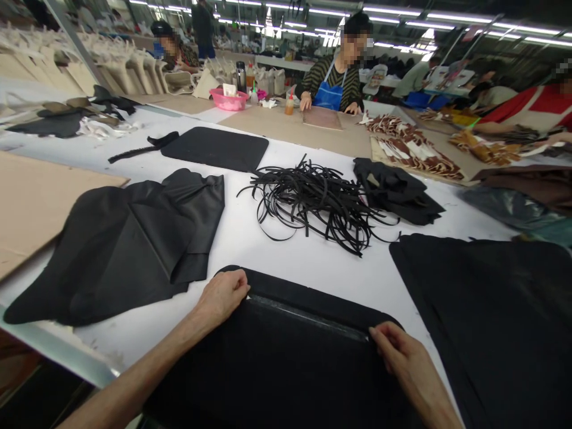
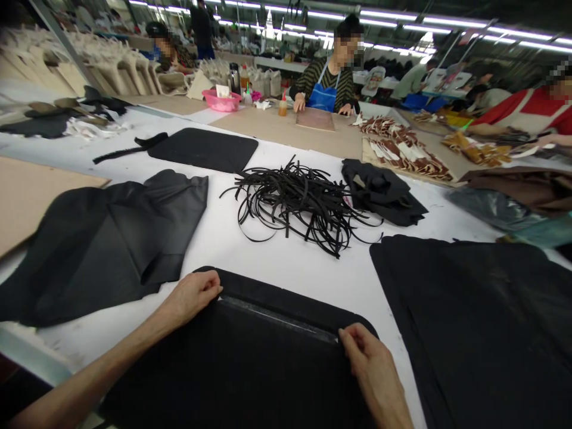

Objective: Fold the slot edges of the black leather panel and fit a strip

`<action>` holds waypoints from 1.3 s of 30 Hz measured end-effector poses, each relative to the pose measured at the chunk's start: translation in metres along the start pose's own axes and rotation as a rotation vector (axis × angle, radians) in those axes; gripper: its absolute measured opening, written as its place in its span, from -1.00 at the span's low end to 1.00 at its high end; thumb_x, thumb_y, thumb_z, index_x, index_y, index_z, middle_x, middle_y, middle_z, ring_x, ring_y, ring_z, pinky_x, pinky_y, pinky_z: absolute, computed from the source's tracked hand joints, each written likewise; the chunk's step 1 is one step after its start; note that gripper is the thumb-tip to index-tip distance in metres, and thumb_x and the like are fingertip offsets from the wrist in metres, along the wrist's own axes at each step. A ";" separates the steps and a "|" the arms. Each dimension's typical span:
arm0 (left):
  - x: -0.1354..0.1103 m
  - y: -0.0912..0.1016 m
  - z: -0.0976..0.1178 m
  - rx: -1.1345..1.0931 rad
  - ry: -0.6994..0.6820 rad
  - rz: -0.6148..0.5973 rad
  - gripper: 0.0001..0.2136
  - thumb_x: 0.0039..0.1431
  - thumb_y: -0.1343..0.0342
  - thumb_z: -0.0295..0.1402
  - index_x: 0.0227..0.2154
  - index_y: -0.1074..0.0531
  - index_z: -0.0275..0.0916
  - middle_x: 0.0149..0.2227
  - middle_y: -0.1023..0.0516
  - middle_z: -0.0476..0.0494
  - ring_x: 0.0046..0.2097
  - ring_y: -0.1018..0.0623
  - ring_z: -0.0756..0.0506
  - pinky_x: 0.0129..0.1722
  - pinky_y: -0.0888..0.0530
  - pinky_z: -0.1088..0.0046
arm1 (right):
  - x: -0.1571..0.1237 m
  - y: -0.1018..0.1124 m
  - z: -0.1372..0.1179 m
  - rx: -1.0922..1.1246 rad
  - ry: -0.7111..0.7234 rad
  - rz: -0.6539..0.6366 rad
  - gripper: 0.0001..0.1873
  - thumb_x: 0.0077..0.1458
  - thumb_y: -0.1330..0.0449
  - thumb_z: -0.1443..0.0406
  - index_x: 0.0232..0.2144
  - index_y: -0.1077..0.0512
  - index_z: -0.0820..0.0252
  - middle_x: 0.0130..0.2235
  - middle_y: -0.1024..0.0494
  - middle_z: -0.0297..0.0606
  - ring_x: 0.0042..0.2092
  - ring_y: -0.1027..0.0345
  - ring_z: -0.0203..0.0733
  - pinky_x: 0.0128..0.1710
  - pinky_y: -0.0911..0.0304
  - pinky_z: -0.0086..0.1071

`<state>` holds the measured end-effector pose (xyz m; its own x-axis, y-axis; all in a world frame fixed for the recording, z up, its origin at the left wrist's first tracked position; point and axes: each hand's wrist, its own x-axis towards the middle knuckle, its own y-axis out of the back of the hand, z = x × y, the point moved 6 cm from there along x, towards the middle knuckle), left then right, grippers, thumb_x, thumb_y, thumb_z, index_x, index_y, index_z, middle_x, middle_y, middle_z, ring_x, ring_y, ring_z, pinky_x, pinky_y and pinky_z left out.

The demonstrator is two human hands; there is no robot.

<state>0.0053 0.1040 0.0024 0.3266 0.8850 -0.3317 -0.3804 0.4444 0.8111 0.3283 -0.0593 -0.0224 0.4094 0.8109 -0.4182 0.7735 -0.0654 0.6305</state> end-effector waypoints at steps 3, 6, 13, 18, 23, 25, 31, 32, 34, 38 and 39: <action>0.000 0.000 0.001 0.055 -0.005 -0.003 -0.86 0.10 0.05 -0.39 -0.55 -0.27 -0.20 -0.56 -0.37 0.02 -0.43 -0.40 -0.05 -0.46 -0.17 0.48 | 0.000 0.000 -0.001 0.007 0.007 -0.011 -0.61 0.05 0.01 -0.05 -0.54 -0.21 0.11 -0.61 -0.17 -0.45 -0.55 -0.10 -0.27 -0.56 0.01 -0.40; -0.005 0.000 0.005 0.122 -0.008 0.004 -0.89 0.13 0.06 -0.38 -0.49 -0.28 -0.19 -0.54 -0.38 0.00 -0.42 -0.41 -0.08 -0.46 -0.16 0.46 | -0.001 0.002 -0.004 0.036 0.018 0.003 -0.63 0.05 0.00 -0.02 -0.54 -0.21 0.12 -0.61 -0.17 -0.44 -0.56 -0.09 -0.28 -0.57 0.02 -0.40; -0.022 -0.009 0.033 0.485 -0.211 0.091 -0.77 0.21 0.23 -0.51 -0.22 -0.32 -0.24 -0.29 -0.44 -0.15 -0.27 -0.46 -0.17 -0.37 -0.30 0.36 | -0.001 0.005 -0.004 0.052 -0.005 0.054 -0.70 0.03 -0.02 0.06 -0.56 -0.21 0.14 -0.62 -0.16 -0.47 -0.57 -0.06 -0.32 -0.59 0.05 -0.43; -0.031 -0.020 0.042 0.541 -0.448 0.093 -0.65 0.06 0.19 -0.69 -0.24 -0.42 -0.30 -0.16 -0.44 -0.22 -0.13 -0.43 -0.17 -0.15 -0.37 0.30 | -0.003 0.007 -0.008 -0.032 0.019 0.143 -0.72 0.04 -0.01 0.11 -0.58 -0.21 0.14 -0.63 -0.14 -0.46 -0.56 -0.04 -0.32 -0.59 0.10 -0.43; -0.042 -0.027 0.036 0.663 -0.467 0.096 -0.46 0.00 0.22 -0.76 0.01 -0.35 -0.29 -0.05 -0.44 -0.25 -0.05 -0.43 -0.18 -0.08 -0.40 0.29 | -0.007 0.009 -0.017 -0.117 0.034 0.193 -0.74 0.04 0.00 0.16 -0.59 -0.21 0.15 -0.62 -0.20 -0.45 -0.53 -0.09 -0.31 -0.55 0.07 -0.43; -0.047 -0.030 0.037 0.735 -0.466 0.090 -0.40 0.00 0.23 -0.78 0.08 -0.29 -0.21 -0.03 -0.44 -0.23 -0.04 -0.43 -0.18 -0.05 -0.40 0.26 | -0.008 0.009 -0.018 -0.144 0.021 0.215 -0.75 0.05 0.00 0.18 -0.59 -0.20 0.15 -0.61 -0.22 -0.44 -0.51 -0.11 -0.31 -0.54 0.07 -0.43; -0.055 -0.033 0.047 0.884 -0.481 0.112 -0.33 -0.03 0.22 -0.80 0.12 -0.22 -0.09 -0.03 -0.42 -0.25 -0.07 -0.45 -0.19 -0.06 -0.40 0.25 | -0.007 0.007 -0.018 -0.226 0.003 0.254 -0.77 0.07 -0.01 0.22 -0.59 -0.19 0.14 -0.61 -0.23 -0.44 -0.51 -0.10 -0.30 -0.52 0.11 -0.41; -0.055 -0.034 0.048 0.898 -0.485 0.124 -0.32 -0.03 0.21 -0.80 0.13 -0.21 -0.08 -0.05 -0.43 -0.26 -0.10 -0.45 -0.19 -0.09 -0.40 0.25 | -0.007 0.006 -0.017 -0.239 0.003 0.259 -0.77 0.07 0.00 0.22 -0.59 -0.19 0.13 -0.61 -0.23 -0.44 -0.51 -0.10 -0.30 -0.52 0.12 -0.40; -0.056 -0.037 0.050 0.922 -0.498 0.149 -0.31 -0.03 0.21 -0.80 0.14 -0.18 -0.08 -0.08 -0.43 -0.26 -0.14 -0.46 -0.18 -0.12 -0.41 0.26 | -0.007 0.005 -0.017 -0.264 0.006 0.265 -0.76 0.09 0.01 0.23 -0.59 -0.18 0.13 -0.61 -0.24 -0.44 -0.51 -0.11 -0.29 -0.51 0.13 -0.39; -0.057 -0.041 0.058 0.995 -0.512 0.186 -0.31 -0.02 0.17 -0.77 0.16 -0.14 -0.06 -0.12 -0.43 -0.31 -0.17 -0.46 -0.21 -0.17 -0.40 0.25 | -0.009 0.001 -0.019 -0.304 0.016 0.256 -0.76 0.12 0.03 0.22 -0.56 -0.13 0.12 -0.60 -0.25 -0.43 -0.51 -0.13 -0.27 -0.50 0.12 -0.38; -0.057 -0.042 0.061 1.013 -0.504 0.186 -0.32 -0.01 0.16 -0.76 0.17 -0.13 -0.04 -0.14 -0.43 -0.32 -0.18 -0.46 -0.22 -0.20 -0.40 0.24 | -0.010 0.000 -0.021 -0.329 0.016 0.255 -0.76 0.14 0.04 0.21 -0.55 -0.12 0.11 -0.60 -0.25 -0.43 -0.50 -0.14 -0.26 -0.50 0.11 -0.38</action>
<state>0.0552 0.0266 0.0163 0.7347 0.6675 -0.1210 0.3378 -0.2053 0.9186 0.3145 -0.0555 -0.0043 0.5578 0.8022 -0.2131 0.4515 -0.0778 0.8889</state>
